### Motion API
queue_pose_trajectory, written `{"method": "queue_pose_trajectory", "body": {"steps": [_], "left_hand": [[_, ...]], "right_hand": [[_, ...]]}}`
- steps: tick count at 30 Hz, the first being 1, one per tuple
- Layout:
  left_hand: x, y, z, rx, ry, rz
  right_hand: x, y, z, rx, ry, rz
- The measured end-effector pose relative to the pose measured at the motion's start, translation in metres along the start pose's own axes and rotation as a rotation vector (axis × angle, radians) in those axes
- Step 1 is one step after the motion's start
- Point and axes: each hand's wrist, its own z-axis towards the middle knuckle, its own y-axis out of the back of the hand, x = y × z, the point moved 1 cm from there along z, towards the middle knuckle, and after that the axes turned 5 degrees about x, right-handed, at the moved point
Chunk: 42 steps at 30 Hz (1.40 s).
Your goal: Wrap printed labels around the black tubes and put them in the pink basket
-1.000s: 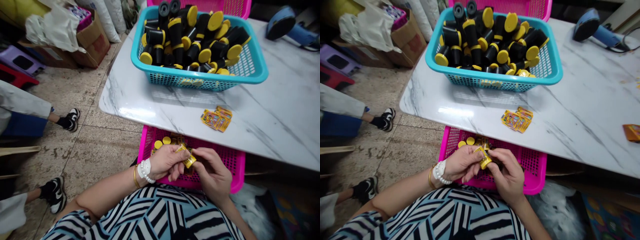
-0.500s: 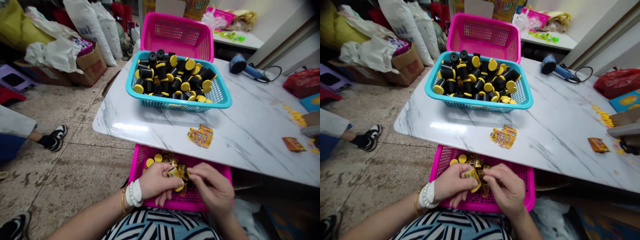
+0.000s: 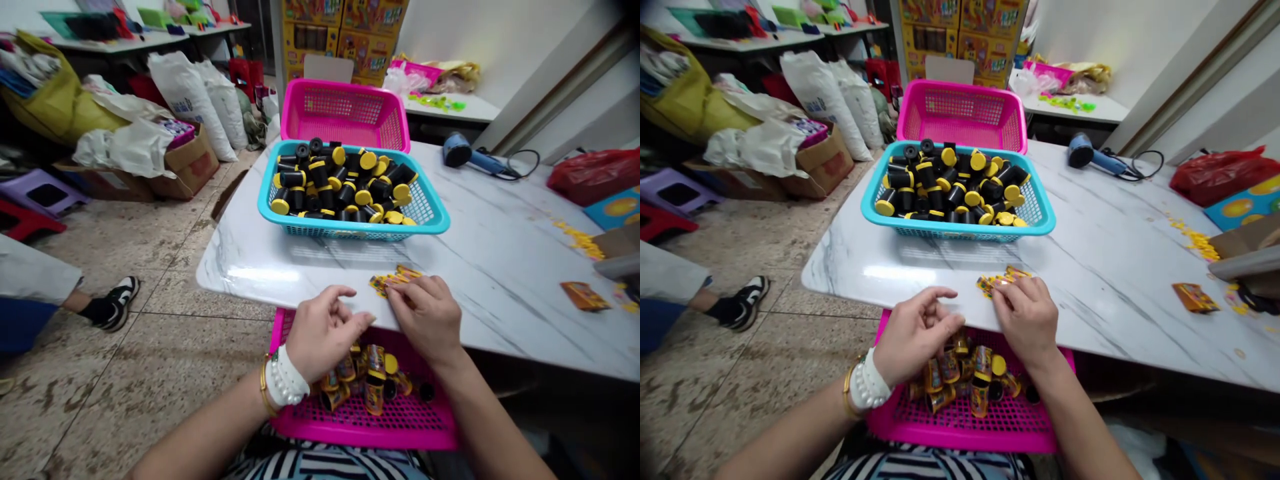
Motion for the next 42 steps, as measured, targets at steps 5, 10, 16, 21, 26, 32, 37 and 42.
{"method": "queue_pose_trajectory", "body": {"steps": [5, 10, 16, 21, 26, 32, 37, 42], "left_hand": [[-0.003, 0.004, 0.03, 0.047, -0.034, -0.145], [-0.005, 0.014, 0.029, 0.2, -0.072, -0.094], [-0.013, 0.015, 0.008, -0.117, -0.087, -0.136], [-0.015, 0.005, -0.014, -0.21, -0.167, -0.152], [-0.022, 0.007, -0.023, -0.313, -0.272, -0.09], [-0.026, 0.016, -0.021, -0.333, -0.338, -0.024], [-0.017, 0.022, -0.017, -0.404, -0.185, -0.208], [-0.017, 0.019, -0.015, -0.342, -0.15, -0.192]], "right_hand": [[0.035, 0.019, 0.0, -0.061, -0.085, 0.249], [0.038, 0.025, 0.01, 0.272, -0.465, 0.813], [0.049, 0.013, 0.023, 0.178, -0.705, 0.915], [0.069, 0.011, 0.016, -0.005, -0.684, 0.771], [0.075, 0.014, 0.017, -0.092, -0.579, 0.668], [0.083, 0.015, 0.025, -0.137, -0.41, 0.589], [0.091, 0.016, 0.03, -0.195, -0.261, 0.538], [0.095, 0.015, 0.033, -0.246, -0.254, 0.518]]}}
